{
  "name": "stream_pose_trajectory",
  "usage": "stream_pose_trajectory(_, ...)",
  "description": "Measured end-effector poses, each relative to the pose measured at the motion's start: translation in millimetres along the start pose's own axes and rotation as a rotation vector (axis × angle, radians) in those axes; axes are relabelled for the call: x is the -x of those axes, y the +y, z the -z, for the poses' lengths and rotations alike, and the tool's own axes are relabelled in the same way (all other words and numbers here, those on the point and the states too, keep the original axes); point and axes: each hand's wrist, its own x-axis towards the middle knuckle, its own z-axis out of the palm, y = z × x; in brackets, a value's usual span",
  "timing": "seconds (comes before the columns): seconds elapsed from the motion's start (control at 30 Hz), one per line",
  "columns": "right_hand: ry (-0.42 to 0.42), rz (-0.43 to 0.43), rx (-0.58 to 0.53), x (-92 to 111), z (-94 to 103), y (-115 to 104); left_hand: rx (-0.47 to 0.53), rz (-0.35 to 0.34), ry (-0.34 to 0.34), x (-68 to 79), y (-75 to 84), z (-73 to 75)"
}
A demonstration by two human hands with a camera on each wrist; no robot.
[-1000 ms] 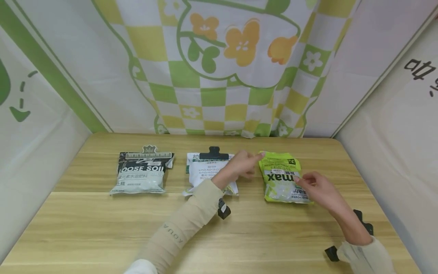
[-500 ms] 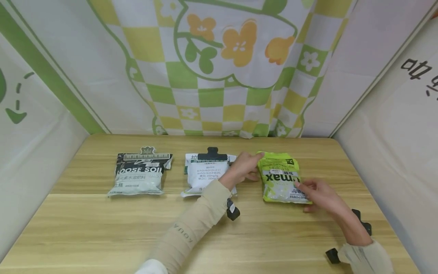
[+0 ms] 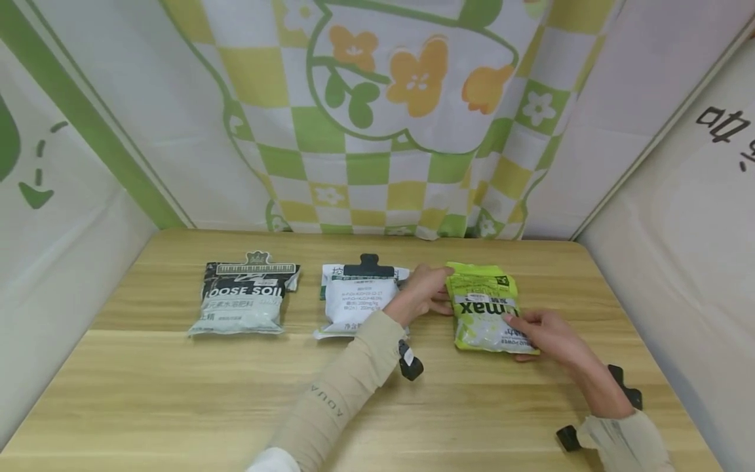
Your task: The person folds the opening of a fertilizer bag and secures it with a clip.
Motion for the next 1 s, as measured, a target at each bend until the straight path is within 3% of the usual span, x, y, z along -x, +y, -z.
stream_pose_trajectory(0.53,-0.027,0.001,-0.019,-1.2,0.6,-0.4,-0.029,0.005,-0.028,0.8,-4.0,-5.5)
stream_pose_trajectory(0.8,-0.043,0.012,-0.027,-1.0,2.4,-1.7,-0.153,-0.079,0.035,5.8,-8.8,-11.7)
stream_pose_trajectory(1.0,-0.057,0.021,-0.061,0.1,0.9,-4.1,-0.198,-0.103,0.075,12.1,-7.1,-9.3)
